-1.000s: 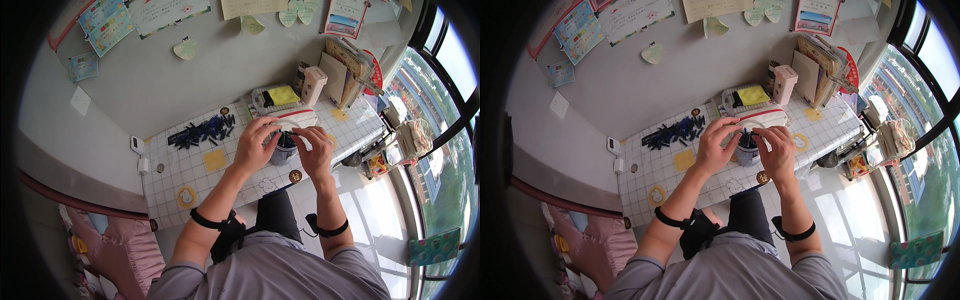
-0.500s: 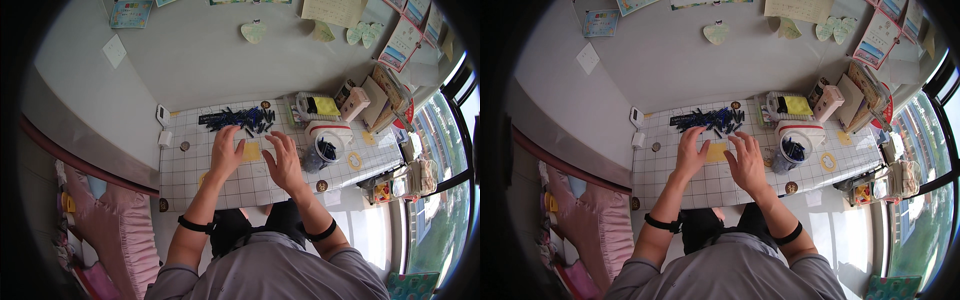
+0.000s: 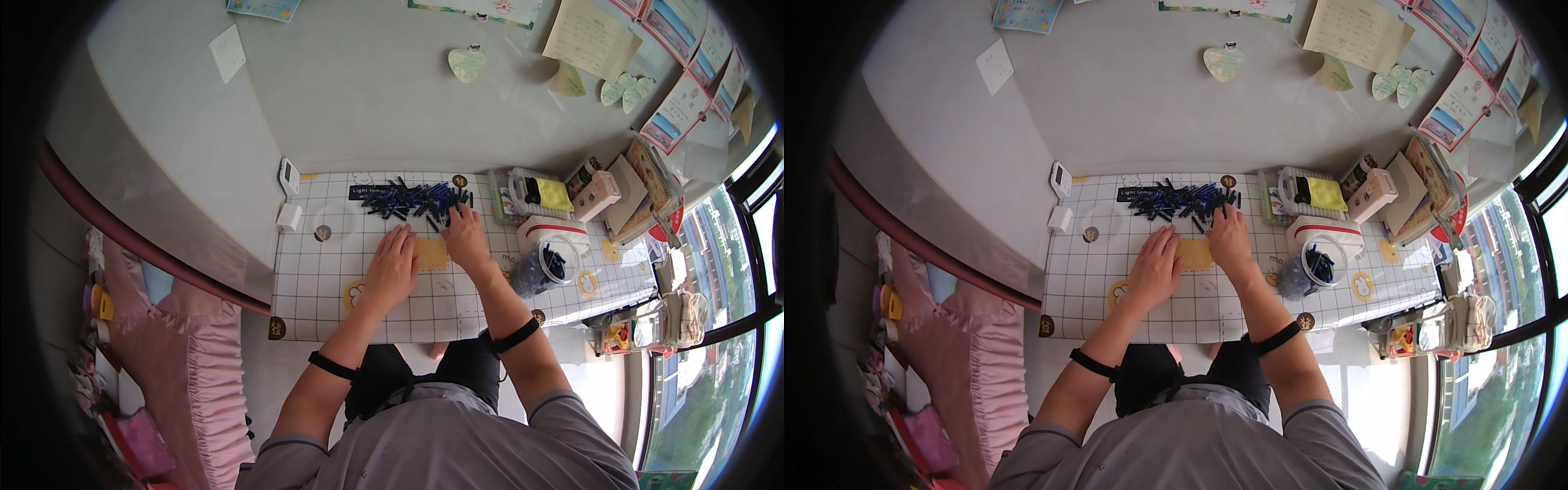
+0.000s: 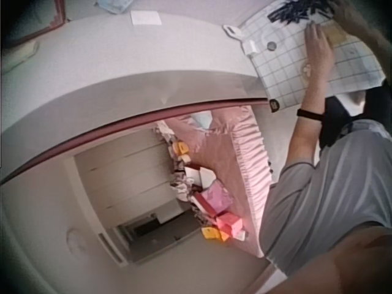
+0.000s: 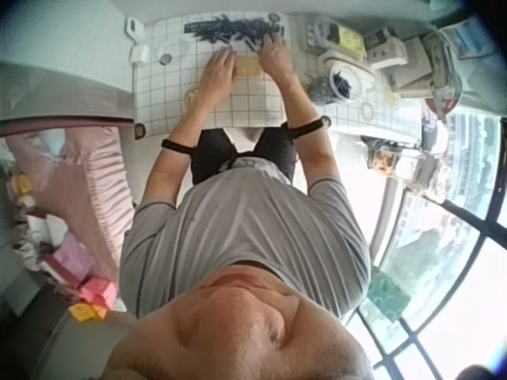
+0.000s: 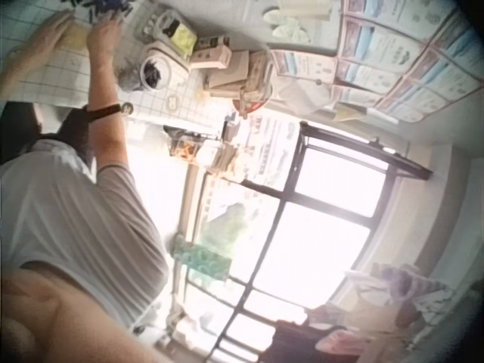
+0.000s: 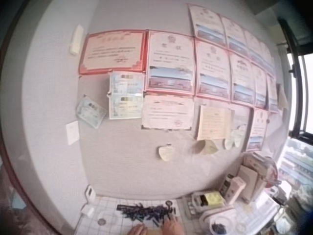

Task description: The person assembles small blue and black plastic parts by hand on a desk, picking them from a pile and joining them one by one.

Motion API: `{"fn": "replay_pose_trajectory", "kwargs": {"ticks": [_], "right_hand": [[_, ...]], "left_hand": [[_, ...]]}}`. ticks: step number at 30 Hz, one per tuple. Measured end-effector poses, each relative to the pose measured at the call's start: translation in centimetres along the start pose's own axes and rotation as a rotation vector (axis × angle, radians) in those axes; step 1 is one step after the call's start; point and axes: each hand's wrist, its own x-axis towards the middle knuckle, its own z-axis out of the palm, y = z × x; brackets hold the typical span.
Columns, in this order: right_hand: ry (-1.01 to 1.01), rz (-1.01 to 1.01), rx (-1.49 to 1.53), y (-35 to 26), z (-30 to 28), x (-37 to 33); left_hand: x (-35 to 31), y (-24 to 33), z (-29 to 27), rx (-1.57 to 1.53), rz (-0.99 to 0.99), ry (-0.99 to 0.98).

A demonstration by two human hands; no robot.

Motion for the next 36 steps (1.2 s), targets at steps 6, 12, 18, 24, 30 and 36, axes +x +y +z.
{"fn": "replay_pose_trajectory", "kwargs": {"ticks": [6, 12, 18, 24, 30, 36], "right_hand": [[-0.014, -0.105, -0.006, 0.1, -0.7, 0.8], [-0.096, -0.104, 0.138, -0.1, -1.0, 1.6], [-0.176, -0.153, 0.091, -0.7, -0.7, 2.1], [-0.208, -0.161, 0.140, -1.1, -0.1, 1.3], [-0.250, -0.145, 0.168, -2.9, -0.7, -1.3], [-0.178, -0.251, 0.251, -2.4, -0.3, -3.3]], "left_hand": [[0.2, 0.0, 0.6, 0.016, 0.025, 0.008], [1.2, 0.9, 0.6, -0.018, -0.039, -0.103], [1.7, 0.6, 0.2, -0.051, -0.043, -0.159], [0.5, 0.0, -1.1, -0.209, 0.032, -0.087], [-1.7, -0.2, -2.8, -0.356, -0.031, -0.138], [-2.9, 0.0, -4.0, -0.256, -0.106, -0.038]]}}
